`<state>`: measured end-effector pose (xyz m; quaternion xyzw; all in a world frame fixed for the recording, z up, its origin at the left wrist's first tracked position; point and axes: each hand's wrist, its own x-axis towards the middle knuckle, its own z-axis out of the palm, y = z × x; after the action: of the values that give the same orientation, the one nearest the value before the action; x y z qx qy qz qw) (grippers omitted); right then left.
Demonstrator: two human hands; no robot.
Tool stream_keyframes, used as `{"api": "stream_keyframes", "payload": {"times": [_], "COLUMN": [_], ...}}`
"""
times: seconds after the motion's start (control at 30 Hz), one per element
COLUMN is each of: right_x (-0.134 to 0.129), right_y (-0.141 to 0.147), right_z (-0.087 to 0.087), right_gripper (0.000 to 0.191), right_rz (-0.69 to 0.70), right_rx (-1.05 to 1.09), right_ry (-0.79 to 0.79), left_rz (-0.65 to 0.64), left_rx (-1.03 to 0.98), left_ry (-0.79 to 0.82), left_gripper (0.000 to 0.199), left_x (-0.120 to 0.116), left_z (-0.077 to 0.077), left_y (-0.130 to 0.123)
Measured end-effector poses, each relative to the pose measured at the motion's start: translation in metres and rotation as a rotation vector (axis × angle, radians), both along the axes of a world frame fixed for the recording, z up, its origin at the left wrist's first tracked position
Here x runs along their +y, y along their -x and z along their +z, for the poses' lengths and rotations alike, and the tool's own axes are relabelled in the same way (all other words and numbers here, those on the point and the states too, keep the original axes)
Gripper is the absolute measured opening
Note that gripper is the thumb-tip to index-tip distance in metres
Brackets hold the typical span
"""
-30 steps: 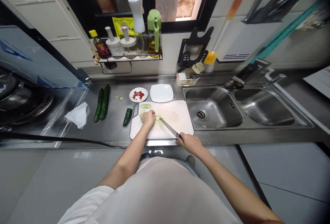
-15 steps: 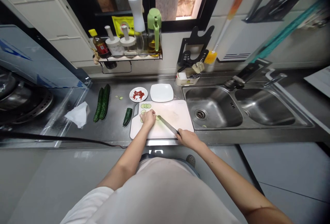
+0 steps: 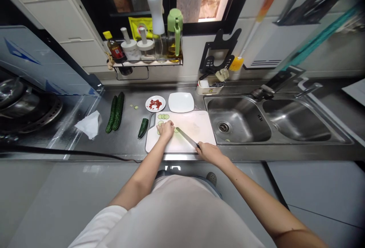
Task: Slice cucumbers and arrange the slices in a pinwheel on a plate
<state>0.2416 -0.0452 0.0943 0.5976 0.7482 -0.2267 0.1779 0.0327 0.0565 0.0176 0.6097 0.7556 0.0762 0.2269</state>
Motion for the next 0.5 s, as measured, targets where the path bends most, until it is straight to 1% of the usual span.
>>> {"api": "stream_keyframes", "payload": {"times": [0.3,0.5], "right_x": [0.0013,0.0047], "right_y": [0.0041,0.0046], "right_z": [-0.0027,0.0036], "right_gripper": [0.036,0.037], "right_rz": [-0.012,0.018], "right_rx": [-0.01,-0.029], "right_ry": [0.0,0.002], "left_rz": [-0.003,-0.004], "left_rx": [0.0,0.007], "left_ry": [0.003,0.015], "left_gripper": [0.013,0.013], "left_x": [-0.0007,-0.0016], "left_z": [0.002,0.0064], "left_y": [-0.0003,-0.0005]}}
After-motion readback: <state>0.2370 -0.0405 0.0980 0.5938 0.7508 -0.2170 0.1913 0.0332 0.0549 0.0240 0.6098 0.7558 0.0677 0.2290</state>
